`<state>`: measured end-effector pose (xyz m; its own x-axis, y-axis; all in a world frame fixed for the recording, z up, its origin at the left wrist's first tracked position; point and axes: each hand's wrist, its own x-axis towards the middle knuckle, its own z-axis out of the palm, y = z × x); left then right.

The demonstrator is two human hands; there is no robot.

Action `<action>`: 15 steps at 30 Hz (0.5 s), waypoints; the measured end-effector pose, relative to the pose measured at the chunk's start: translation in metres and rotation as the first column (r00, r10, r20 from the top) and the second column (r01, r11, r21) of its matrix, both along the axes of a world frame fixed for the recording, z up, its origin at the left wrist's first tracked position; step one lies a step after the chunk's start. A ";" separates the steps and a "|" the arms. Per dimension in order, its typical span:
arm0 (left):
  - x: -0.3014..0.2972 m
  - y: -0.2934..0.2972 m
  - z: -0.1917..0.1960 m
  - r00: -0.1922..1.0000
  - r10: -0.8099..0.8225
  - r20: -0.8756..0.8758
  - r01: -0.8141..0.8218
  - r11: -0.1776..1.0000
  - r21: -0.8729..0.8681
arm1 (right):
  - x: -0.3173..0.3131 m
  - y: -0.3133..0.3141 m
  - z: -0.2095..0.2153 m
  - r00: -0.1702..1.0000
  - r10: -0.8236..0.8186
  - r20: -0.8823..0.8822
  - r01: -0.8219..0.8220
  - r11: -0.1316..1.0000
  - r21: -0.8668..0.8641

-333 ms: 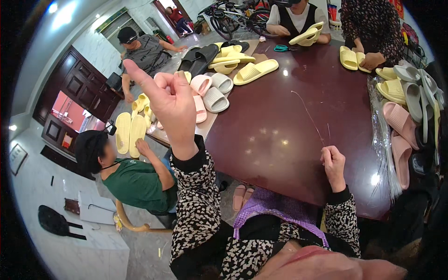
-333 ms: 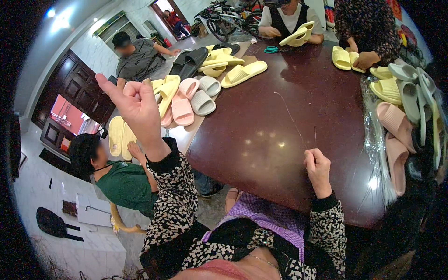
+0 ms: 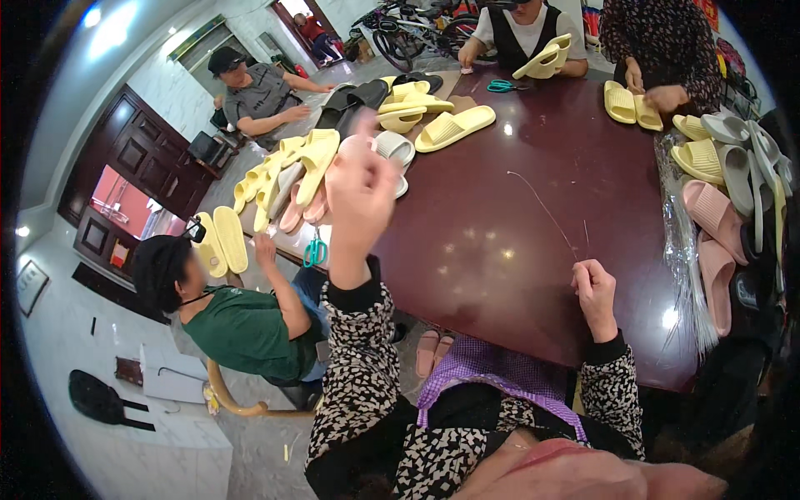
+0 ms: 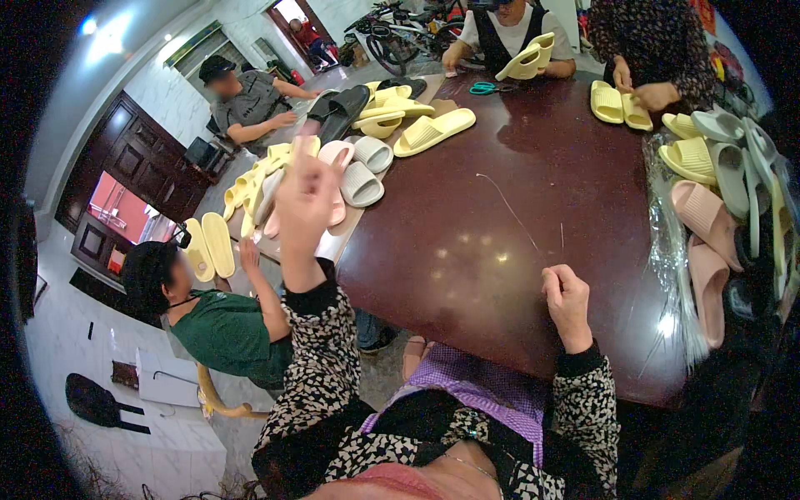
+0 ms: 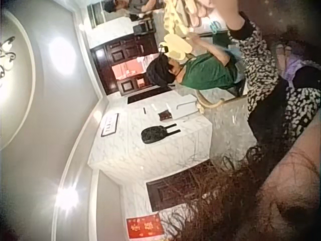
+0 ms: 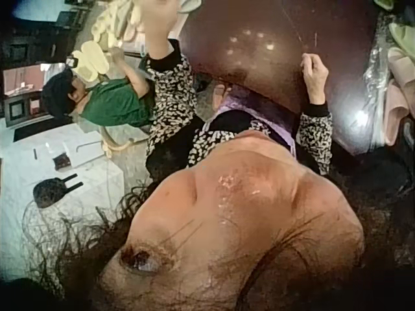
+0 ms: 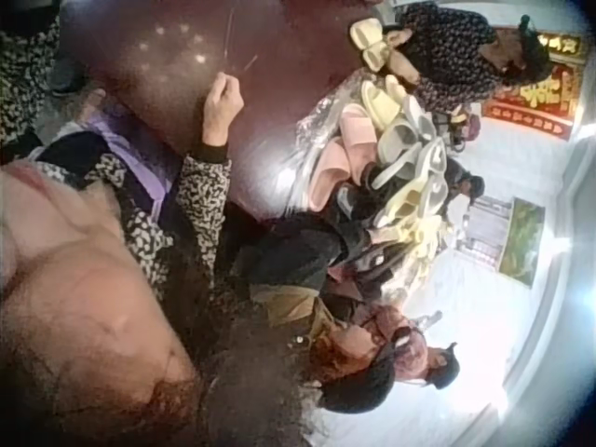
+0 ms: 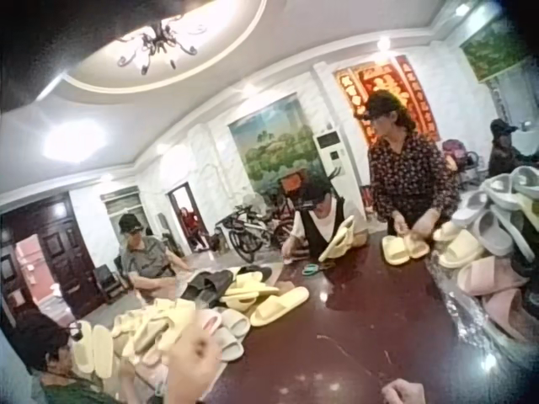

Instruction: The person pairs slippers together by threading and securing plastic tag fasteners through them by hand.

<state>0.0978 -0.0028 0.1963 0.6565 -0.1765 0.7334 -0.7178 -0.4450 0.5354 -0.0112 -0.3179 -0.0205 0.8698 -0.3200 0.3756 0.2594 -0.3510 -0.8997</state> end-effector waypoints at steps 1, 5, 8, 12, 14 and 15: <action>0.004 0.004 -0.016 0.994 -0.065 -0.087 0.073 0.993 0.089 | 0.001 0.002 0.001 1.000 0.008 0.004 -0.007 1.000 -0.005; -0.003 -0.014 -0.100 0.968 0.026 -0.251 0.073 0.923 0.378 | 0.003 0.006 0.002 1.000 0.002 0.005 -0.002 0.999 -0.040; -0.026 -0.025 -0.194 0.924 0.028 -0.381 0.081 0.960 0.268 | 0.002 0.007 0.003 1.000 -0.010 0.004 0.011 0.995 -0.095; -0.047 -0.037 -0.251 0.986 0.153 -0.064 -0.117 0.914 0.389 | 0.000 0.012 0.008 1.000 -0.006 0.014 0.009 0.975 -0.223; -0.052 -0.046 -0.245 0.991 0.098 -0.087 -0.052 0.905 0.422 | -0.005 0.014 0.010 1.000 -0.003 0.031 0.013 0.942 -0.335; -0.054 -0.046 -0.244 0.993 0.069 -0.101 -0.018 0.899 0.438 | -0.004 0.015 0.009 1.000 0.005 0.031 0.005 0.942 -0.335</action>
<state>0.0441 -0.0487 -0.0473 0.7434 -0.4310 0.5116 -0.6398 -0.6813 0.3557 -0.0154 -0.3024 -0.0118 0.8561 -0.1711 0.4877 0.2853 -0.6305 -0.7219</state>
